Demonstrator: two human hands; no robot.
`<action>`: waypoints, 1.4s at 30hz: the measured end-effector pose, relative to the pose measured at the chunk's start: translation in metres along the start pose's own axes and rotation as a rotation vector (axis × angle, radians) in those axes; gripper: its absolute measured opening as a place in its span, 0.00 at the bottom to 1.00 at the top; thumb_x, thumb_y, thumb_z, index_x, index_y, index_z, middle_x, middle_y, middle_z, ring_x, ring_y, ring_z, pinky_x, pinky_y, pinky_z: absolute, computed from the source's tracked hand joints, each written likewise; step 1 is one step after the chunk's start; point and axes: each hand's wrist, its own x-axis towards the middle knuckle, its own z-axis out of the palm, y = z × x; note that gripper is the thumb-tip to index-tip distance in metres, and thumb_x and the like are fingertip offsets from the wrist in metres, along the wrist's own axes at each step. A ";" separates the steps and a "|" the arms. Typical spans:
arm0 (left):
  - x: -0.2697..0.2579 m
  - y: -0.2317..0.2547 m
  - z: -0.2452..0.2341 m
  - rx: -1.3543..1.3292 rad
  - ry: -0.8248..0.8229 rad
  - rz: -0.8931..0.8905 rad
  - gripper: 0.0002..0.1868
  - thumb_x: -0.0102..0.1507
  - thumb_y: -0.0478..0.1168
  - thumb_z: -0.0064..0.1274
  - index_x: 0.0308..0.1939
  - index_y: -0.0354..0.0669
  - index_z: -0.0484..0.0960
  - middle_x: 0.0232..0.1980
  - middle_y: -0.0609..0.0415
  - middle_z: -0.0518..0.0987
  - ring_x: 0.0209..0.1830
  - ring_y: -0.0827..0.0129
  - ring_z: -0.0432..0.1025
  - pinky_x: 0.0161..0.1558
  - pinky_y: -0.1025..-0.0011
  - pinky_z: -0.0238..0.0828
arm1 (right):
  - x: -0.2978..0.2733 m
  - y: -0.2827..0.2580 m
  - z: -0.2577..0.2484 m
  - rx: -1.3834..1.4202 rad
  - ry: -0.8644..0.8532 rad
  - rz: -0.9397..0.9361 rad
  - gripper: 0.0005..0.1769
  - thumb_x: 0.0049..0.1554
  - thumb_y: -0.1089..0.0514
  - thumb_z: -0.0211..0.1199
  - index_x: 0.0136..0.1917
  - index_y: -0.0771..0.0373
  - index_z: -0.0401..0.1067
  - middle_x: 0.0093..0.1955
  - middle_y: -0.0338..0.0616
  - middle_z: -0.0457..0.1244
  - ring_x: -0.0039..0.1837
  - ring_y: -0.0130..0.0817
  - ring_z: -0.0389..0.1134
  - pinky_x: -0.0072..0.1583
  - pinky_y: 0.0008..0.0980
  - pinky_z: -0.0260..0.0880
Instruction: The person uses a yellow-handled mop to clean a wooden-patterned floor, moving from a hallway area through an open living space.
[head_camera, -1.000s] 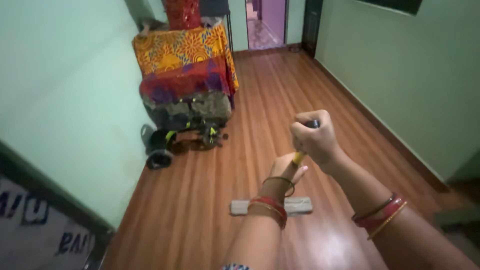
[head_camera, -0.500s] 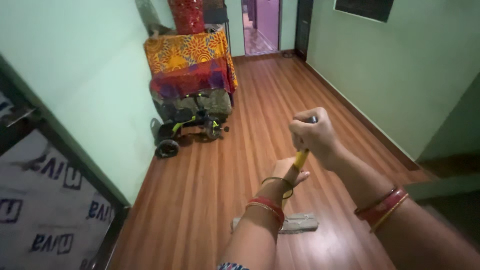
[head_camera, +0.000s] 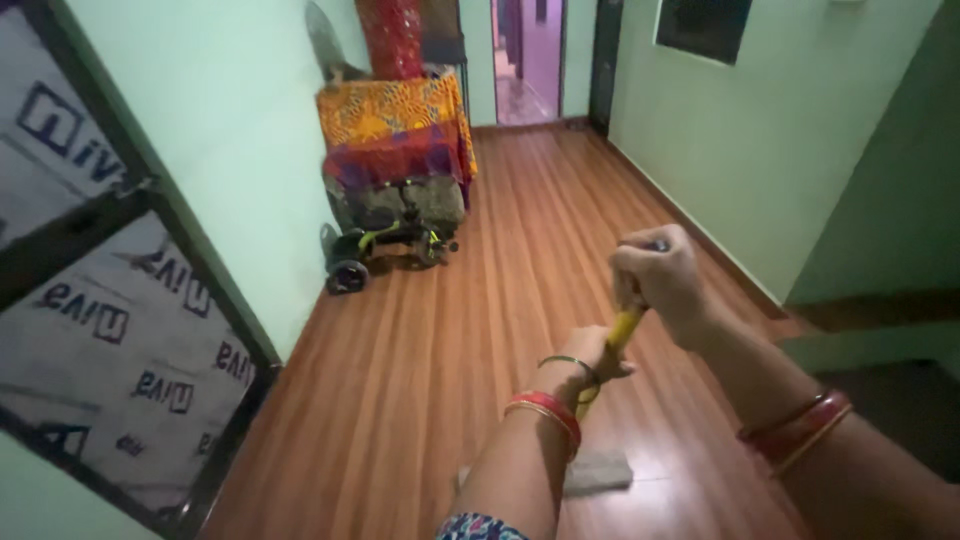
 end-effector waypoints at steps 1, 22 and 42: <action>-0.007 0.006 0.005 0.010 0.014 0.049 0.16 0.53 0.47 0.69 0.39 0.45 0.86 0.40 0.44 0.85 0.42 0.52 0.80 0.46 0.60 0.76 | -0.006 -0.011 -0.006 0.000 -0.005 -0.006 0.16 0.49 0.69 0.53 0.21 0.63 0.61 0.21 0.43 0.56 0.22 0.32 0.54 0.27 0.35 0.51; 0.032 -0.132 -0.155 0.001 0.215 0.030 0.20 0.63 0.35 0.48 0.58 0.55 0.70 0.39 0.48 0.84 0.41 0.45 0.78 0.41 0.48 0.72 | 0.184 0.077 0.127 0.189 0.064 -0.268 0.12 0.48 0.68 0.55 0.25 0.61 0.60 0.23 0.39 0.54 0.25 0.27 0.51 0.29 0.30 0.47; 0.254 -0.434 -0.295 -0.039 0.266 -0.057 0.07 0.60 0.32 0.49 0.41 0.46 0.76 0.36 0.44 0.81 0.40 0.44 0.76 0.40 0.51 0.70 | 0.523 0.227 0.286 0.258 0.107 -0.311 0.14 0.49 0.71 0.53 0.25 0.63 0.57 0.24 0.38 0.53 0.28 0.24 0.50 0.34 0.27 0.50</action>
